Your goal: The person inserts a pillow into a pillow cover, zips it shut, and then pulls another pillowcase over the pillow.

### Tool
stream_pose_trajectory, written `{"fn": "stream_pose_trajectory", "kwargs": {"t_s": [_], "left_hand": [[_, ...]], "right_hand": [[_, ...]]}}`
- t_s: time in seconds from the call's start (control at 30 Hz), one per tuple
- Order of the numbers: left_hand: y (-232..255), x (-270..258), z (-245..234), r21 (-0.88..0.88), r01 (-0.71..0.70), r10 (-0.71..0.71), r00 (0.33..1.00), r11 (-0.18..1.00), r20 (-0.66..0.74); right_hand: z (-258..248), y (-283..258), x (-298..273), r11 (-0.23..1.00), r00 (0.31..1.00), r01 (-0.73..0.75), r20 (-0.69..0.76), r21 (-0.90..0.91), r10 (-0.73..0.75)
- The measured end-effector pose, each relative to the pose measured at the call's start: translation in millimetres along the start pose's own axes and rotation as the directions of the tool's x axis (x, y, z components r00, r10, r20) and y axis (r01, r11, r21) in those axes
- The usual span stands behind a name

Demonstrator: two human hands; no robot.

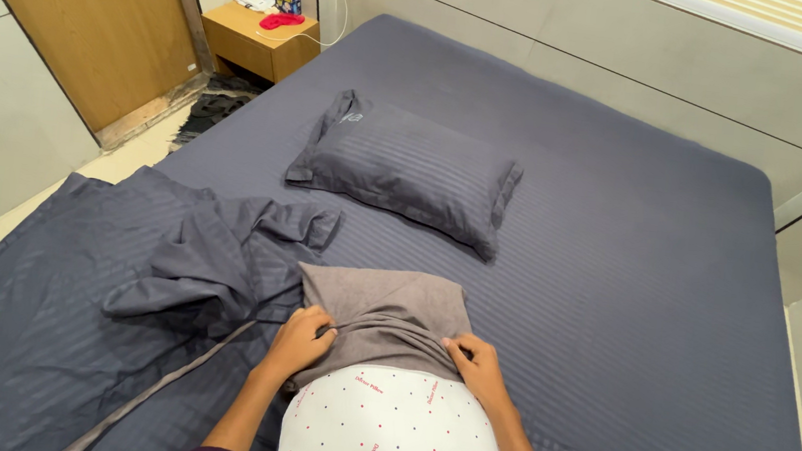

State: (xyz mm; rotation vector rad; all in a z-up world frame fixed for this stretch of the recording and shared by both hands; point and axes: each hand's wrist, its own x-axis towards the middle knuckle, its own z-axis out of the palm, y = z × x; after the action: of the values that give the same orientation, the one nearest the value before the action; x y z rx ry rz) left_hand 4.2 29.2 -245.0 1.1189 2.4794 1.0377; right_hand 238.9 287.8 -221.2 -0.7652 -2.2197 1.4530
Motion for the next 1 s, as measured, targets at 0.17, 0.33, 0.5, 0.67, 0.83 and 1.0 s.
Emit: {"fn": "stream_pose_trajectory", "kwargs": {"t_s": [0.17,0.33,0.5,0.67,0.83,1.0], "left_hand": [[63,13,-23,0.021,-0.208,0.208,0.978,0.978,-0.001],[70,21,5,0.083,-0.255,0.26,0.965,0.963,-0.044],[64,16,13,-0.079,-0.371,0.371,0.929,0.925,-0.015],[60,1,9,-0.078,-0.113,0.118,0.991,0.991,0.059],[75,-15,-18,-0.066,-0.042,0.05,0.99,0.997,0.131],[103,-30,-41,-0.121,-0.03,0.03,1.0,0.992,0.002]], "right_hand": [[-7,11,-13,1.0,0.998,0.009,0.063,-0.006,-0.008],[-14,-9,-17,0.986,0.989,-0.143,0.014,-0.083,0.144],[-26,26,-18,0.996,0.99,-0.067,-0.121,0.058,0.073],[-25,47,-29,0.991,0.987,0.123,-0.099,-0.047,-0.127],[-26,20,-45,0.997,0.993,0.002,-0.121,-0.08,-0.012],[-31,-34,-67,0.87,0.849,0.312,-0.3,-0.382,-0.436]]}}
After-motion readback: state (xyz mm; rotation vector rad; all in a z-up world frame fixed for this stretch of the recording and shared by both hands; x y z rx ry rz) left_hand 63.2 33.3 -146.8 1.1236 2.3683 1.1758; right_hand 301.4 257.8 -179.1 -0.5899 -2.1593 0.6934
